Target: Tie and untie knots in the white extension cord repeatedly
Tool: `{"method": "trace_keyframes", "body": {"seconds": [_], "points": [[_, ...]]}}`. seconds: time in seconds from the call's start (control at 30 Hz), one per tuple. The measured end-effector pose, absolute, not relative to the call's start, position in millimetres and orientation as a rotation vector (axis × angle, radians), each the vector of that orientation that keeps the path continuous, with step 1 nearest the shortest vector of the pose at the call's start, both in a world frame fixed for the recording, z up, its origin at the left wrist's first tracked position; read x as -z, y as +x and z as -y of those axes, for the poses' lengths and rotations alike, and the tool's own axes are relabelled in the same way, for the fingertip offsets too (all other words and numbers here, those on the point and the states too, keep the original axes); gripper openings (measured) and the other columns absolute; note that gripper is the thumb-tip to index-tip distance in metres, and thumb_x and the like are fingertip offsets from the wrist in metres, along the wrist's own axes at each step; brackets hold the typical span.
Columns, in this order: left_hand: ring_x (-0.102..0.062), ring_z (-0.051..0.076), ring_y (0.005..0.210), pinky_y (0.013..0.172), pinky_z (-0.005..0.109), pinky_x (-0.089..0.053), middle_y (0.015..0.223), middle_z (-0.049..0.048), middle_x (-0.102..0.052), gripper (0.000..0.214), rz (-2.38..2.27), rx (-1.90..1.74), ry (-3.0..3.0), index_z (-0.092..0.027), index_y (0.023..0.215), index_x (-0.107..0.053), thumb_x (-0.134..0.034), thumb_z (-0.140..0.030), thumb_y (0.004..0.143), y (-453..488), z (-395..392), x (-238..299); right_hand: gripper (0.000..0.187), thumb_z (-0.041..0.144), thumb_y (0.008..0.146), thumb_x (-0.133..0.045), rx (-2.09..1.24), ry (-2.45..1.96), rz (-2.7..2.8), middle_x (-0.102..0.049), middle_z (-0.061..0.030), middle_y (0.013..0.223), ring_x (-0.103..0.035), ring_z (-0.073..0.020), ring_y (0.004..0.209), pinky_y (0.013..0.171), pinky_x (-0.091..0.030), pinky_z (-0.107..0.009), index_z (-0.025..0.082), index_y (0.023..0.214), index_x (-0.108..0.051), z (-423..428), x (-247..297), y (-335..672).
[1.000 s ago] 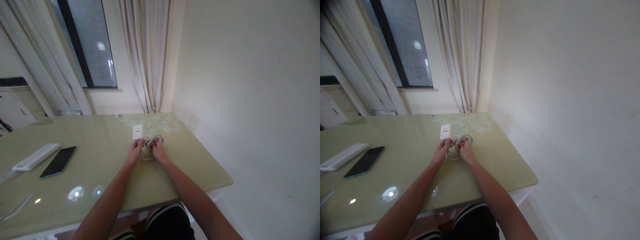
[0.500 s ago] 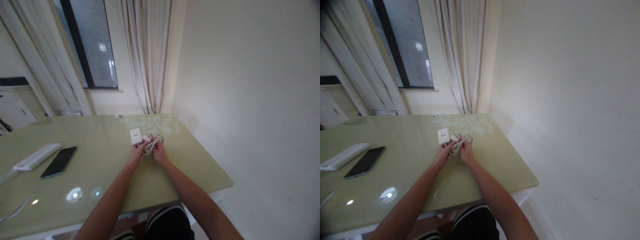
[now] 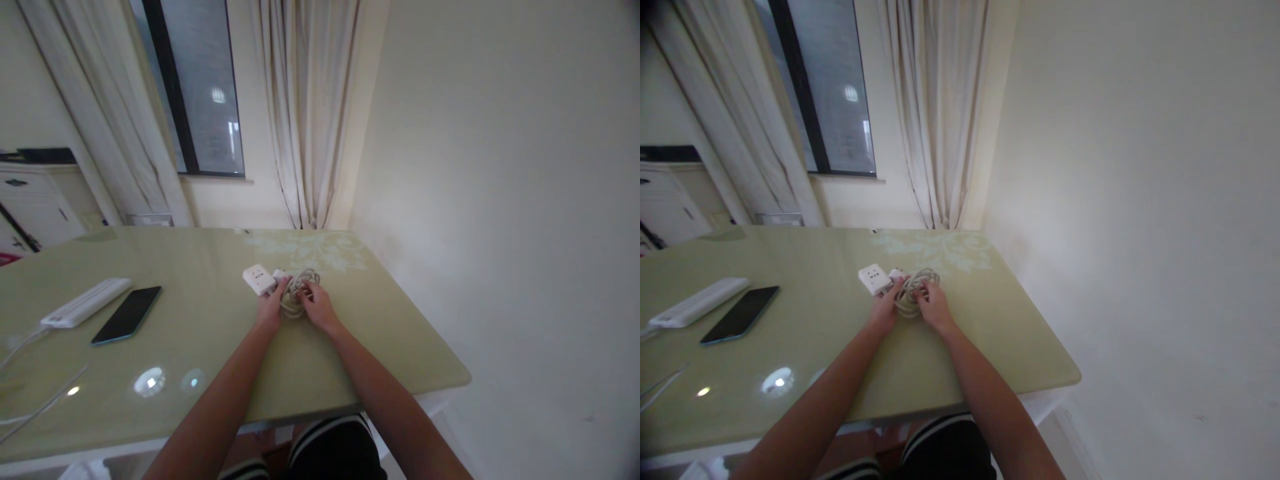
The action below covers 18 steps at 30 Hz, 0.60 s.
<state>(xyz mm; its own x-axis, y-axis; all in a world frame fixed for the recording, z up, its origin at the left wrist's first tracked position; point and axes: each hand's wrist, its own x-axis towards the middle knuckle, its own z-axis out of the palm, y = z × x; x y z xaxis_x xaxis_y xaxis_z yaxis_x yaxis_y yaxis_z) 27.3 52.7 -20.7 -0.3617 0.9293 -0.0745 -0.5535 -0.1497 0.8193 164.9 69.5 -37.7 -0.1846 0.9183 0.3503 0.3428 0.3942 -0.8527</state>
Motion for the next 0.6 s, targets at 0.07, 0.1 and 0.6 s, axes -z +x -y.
{"method": "trace_keyframes", "body": {"seconds": [0.07,0.1,0.6], "points": [[-0.073,0.017,0.075,0.073,0.030,-0.062,0.090,0.0054,-0.076,0.028,-0.965,-1.808,0.387,-0.017,0.098,-0.068,-0.083,-0.030,0.078,18,-56,18,0.043,0.037,0.093,-0.063,-0.720,-1.120,1.752,-0.070,-0.0120,0.116,-0.068,-0.0217,0.098,0.089,-0.057,-0.036,0.019,0.131,-0.067,-71,39,166],[-0.072,0.014,0.069,0.069,0.028,-0.061,0.085,0.0030,-0.075,0.023,-0.965,-1.832,0.297,-0.018,0.097,-0.065,-0.080,-0.028,0.082,12,-58,17,0.043,0.038,0.093,-0.062,-0.686,-1.125,1.754,-0.069,-0.0124,0.119,-0.067,-0.0219,0.101,0.090,-0.056,-0.036,0.019,0.131,-0.067,-72,40,166],[-0.073,0.026,0.097,0.085,0.043,-0.061,0.105,0.0130,-0.071,0.025,-1.575,-1.998,0.380,-0.014,0.109,-0.060,-0.062,-0.032,0.091,-82,-76,21,0.044,0.038,0.095,-0.062,-0.670,-1.247,1.813,-0.065,-0.0155,0.127,-0.064,-0.0223,0.106,0.095,-0.052,-0.037,0.017,0.133,-0.066,-74,53,165]]}}
